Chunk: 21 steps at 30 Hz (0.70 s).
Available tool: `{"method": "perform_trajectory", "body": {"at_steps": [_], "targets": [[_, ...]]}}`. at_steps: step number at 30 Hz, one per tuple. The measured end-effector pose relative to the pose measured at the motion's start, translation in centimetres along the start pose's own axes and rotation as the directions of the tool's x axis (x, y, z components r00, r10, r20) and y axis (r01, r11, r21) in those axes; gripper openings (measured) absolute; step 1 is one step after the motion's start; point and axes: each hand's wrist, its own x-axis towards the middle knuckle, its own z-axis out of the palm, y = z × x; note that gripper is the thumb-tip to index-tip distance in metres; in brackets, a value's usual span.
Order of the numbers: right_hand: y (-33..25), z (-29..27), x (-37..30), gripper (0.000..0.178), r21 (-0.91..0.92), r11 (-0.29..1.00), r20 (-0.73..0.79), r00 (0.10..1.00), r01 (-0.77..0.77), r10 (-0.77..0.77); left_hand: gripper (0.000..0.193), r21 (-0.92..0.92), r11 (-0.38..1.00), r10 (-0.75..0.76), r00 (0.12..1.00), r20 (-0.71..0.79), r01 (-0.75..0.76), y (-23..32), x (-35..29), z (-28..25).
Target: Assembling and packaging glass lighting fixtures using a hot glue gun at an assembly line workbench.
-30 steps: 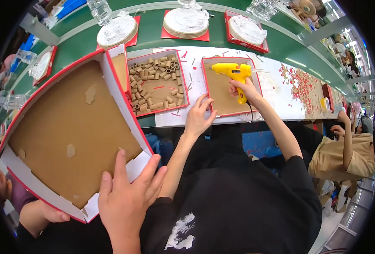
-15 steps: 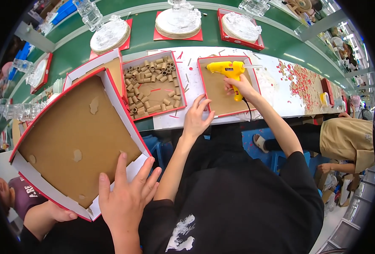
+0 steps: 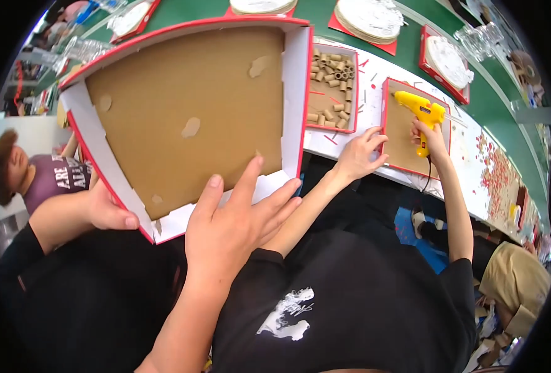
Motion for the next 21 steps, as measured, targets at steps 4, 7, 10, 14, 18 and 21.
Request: {"method": "perform_trajectory", "body": {"at_steps": [4, 7, 10, 14, 18, 21], "targets": [[-0.9, 0.0, 0.2, 0.015, -0.038, 0.999, 0.030, 1.000, 0.006, -0.004, 0.036, 0.018, 1.000, -0.025, 0.999, -0.030, 0.025, 0.1, 0.4, -0.7], [-0.4, 0.4, 0.5, 0.016, -0.034, 0.999, 0.016, 1.000, 0.015, -0.014, 0.037, 0.048, 0.998, 0.046, 0.998, -0.039, -0.044, -0.4, 0.4, -1.0], [0.0, 0.3, 1.2, 0.016, -0.027, 0.999, -0.011, 1.000, 0.023, -0.023, 0.038, -0.017, 0.999, 0.035, 0.999, 0.004, -0.035, -0.7, 0.2, -0.9], [-0.5, 0.4, -0.1, 0.014, -0.034, 0.999, -0.008, 1.000, -0.012, 0.012, 0.035, -0.055, 0.996, 0.071, 0.997, 0.007, -0.071, -0.7, 0.0, -0.3], [0.4, 0.5, 0.3, 0.013, -0.022, 1.000, -0.012, 1.000, -0.012, 0.012, 0.035, 0.062, 0.989, 0.141, 0.987, -0.074, -0.136, -2.4, -0.2, 0.5], [1.2, 0.2, 1.0, 0.012, -0.031, 1.000, -0.017, 1.000, 0.004, -0.004, 0.036, -0.013, 0.996, 0.086, 0.996, -0.003, -0.086, -2.8, -0.2, 0.7]]}}
